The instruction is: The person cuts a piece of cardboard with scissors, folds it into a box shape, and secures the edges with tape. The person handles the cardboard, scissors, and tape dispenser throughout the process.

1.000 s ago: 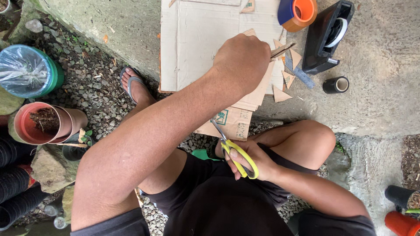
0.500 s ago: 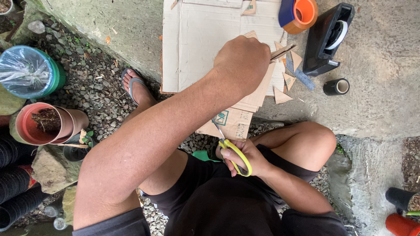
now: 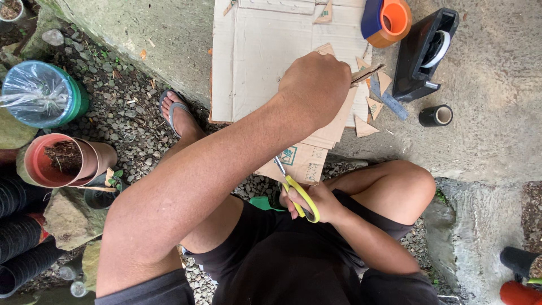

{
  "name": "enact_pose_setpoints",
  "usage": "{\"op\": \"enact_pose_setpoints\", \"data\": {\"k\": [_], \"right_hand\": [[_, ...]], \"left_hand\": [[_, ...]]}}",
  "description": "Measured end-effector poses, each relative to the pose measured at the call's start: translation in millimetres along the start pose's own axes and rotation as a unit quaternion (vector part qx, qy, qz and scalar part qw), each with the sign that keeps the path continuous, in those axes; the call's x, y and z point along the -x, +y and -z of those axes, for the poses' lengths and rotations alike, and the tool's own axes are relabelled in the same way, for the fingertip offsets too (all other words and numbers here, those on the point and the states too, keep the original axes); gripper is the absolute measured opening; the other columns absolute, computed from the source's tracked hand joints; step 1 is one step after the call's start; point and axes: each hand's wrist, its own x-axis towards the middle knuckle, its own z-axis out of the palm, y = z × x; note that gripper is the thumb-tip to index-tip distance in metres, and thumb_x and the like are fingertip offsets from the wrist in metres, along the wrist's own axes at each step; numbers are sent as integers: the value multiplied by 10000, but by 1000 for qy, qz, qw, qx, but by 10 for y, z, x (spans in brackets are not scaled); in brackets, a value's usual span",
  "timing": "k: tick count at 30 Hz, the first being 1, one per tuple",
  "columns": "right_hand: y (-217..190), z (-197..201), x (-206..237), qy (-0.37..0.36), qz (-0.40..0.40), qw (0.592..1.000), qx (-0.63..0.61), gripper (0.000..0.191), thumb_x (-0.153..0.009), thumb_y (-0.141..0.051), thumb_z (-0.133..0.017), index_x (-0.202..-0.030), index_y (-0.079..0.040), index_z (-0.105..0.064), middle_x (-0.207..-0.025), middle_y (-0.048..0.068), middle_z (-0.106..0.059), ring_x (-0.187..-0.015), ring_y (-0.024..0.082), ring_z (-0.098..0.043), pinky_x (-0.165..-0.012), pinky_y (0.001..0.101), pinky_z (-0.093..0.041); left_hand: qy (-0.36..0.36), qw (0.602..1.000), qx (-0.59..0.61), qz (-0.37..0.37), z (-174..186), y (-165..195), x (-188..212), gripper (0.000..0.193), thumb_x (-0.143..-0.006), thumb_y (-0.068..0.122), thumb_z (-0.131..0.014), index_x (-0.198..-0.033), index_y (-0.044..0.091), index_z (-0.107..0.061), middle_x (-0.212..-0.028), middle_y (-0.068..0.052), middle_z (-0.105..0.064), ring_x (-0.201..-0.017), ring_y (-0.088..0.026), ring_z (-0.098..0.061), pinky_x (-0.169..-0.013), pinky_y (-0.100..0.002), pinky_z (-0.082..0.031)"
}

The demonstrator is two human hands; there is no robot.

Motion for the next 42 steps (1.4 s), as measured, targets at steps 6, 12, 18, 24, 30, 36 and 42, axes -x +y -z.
{"op": "enact_pose_setpoints", "data": {"k": [6,12,18,24,30,36,42], "right_hand": [[53,-25,-32,105,-123,985,68,335,-987,-309,-639,-854,-6,-696,-605,95,-628,-487,146,-620,-454,268,-512],[-59,54,5,-2,-44,999,10,465,-1014,-487,-578,-944,-30,-627,-637,70,-602,-500,134,-601,-476,258,-508],[-42,134,32,-81,-15,996,-23,656,-1008,-680,-485,-1067,-35,-591,-709,58,-605,-577,134,-607,-539,257,-497],[44,176,-17,-49,-45,998,4,654,-981,-663,-519,-1090,-26,-612,-713,56,-598,-569,132,-609,-546,261,-524],[101,179,-86,-42,24,999,-14,588,-1017,-574,-560,-1080,8,-612,-728,53,-604,-551,128,-615,-504,254,-532],[135,180,-156,-16,6,1000,0,331,-1040,-318,-631,-1033,12,-618,-715,46,-596,-522,121,-603,-455,258,-525],[-108,186,-252,-108,-55,932,343,337,-937,-379,-735,-927,-46,-685,-664,36,-641,-575,151,-648,-522,326,-547]], "left_hand": [[-49,999,-12,9,21,-12,-13,120,-944,77,-628,-961,-12,-708,-821,-167,-720,-768,-222,-752,-547,-334,-632],[8,1000,-3,-2,39,-91,32,105,-880,80,-652,-936,10,-708,-810,-158,-702,-748,-256,-744,-554,-352,-617],[-2,1000,-11,-3,2,-17,9,125,-893,99,-648,-940,-4,-699,-830,-171,-699,-736,-241,-746,-519,-332,-621],[-20,1000,-10,-1,0,-37,23,134,-912,99,-639,-973,-10,-687,-826,-172,-707,-760,-233,-749,-530,-334,-627],[-18,1000,-10,-3,3,-18,13,132,-917,100,-639,-986,0,-690,-847,-161,-709,-780,-246,-751,-561,-349,-622],[-24,999,-24,-8,24,-54,29,144,-903,98,-646,-1001,-2,-684,-855,-159,-707,-780,-235,-746,-538,-340,-624],[-46,999,-2,19,94,-73,29,117,-951,89,-619,-1000,14,-695,-839,-147,-714,-756,-217,-744,-543,-326,-626]]}}
